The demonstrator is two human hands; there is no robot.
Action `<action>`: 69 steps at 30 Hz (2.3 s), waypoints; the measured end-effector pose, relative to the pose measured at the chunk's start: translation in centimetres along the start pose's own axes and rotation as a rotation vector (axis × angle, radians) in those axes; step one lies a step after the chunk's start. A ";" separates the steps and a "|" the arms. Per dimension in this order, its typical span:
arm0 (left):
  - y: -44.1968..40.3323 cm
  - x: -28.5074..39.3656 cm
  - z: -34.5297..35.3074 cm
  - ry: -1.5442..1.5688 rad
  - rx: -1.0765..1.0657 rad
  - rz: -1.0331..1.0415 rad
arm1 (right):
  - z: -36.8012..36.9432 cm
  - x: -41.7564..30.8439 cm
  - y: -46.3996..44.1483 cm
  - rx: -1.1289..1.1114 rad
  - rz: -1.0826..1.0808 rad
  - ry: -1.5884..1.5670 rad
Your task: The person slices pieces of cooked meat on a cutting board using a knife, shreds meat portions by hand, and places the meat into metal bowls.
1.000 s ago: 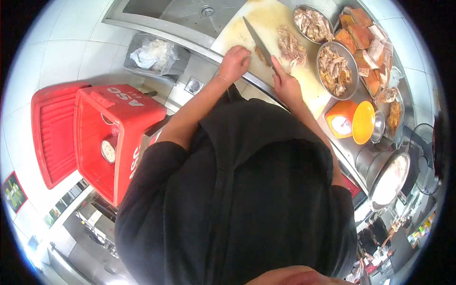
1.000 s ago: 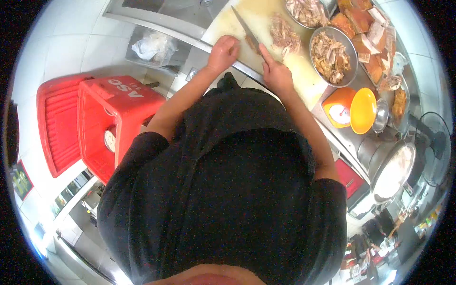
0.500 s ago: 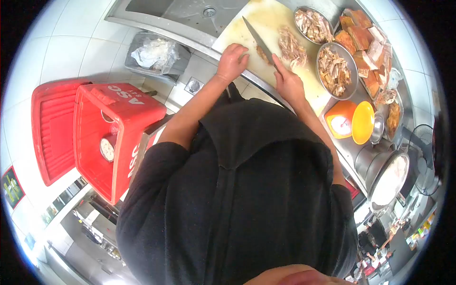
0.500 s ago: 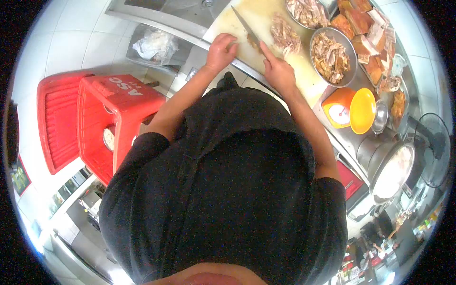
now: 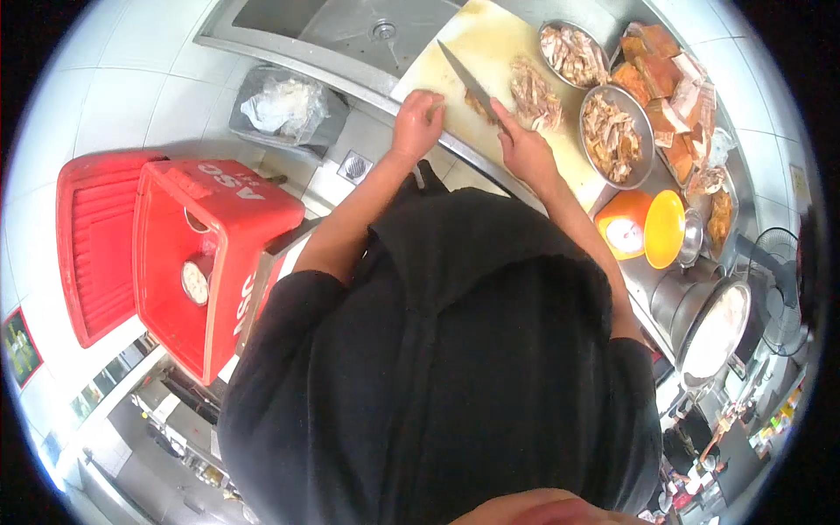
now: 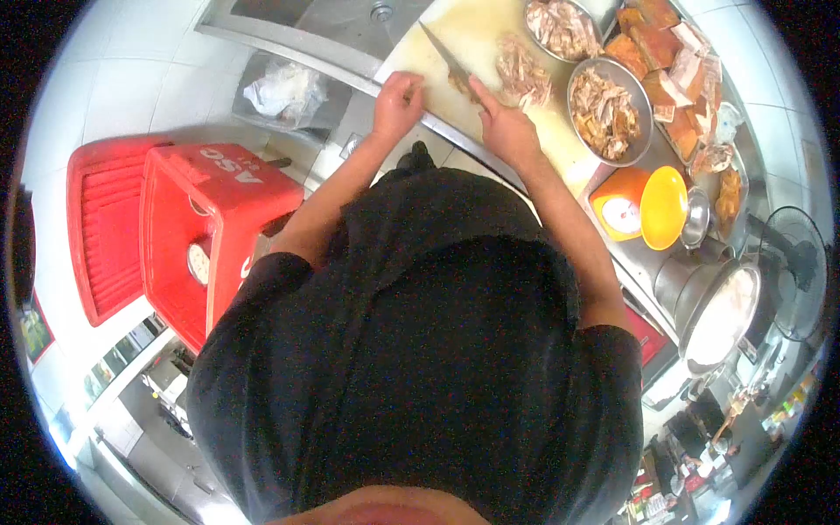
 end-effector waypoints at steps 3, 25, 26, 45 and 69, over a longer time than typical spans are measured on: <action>1.0 0.3 -0.1 0.006 -0.012 -0.003 | 0.1 -0.5 0.7 -0.041 0.007 0.004; 1.5 -0.3 -1.4 0.028 -0.001 -0.062 | 2.0 0.0 0.1 0.226 -0.195 -0.237; 0.7 -0.1 -1.3 0.003 0.009 0.006 | 3.0 2.7 -0.7 0.136 -0.044 -0.432; -1.2 2.8 2.4 -0.070 -0.216 0.293 | -0.8 -1.6 3.1 0.422 -0.029 -0.300; -0.9 1.1 2.0 -0.070 -0.203 0.219 | 0.5 -2.0 2.5 0.428 -0.158 -0.239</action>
Point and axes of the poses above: each hand's wrist, its own y-axis away from the middle knuckle, its own z-axis out of the palm, x = y × z, the point moved 5 cm from there along -y, towards the middle knuckle, and after that the axes turned 4 degrees about -y, right-handed, at the moved point
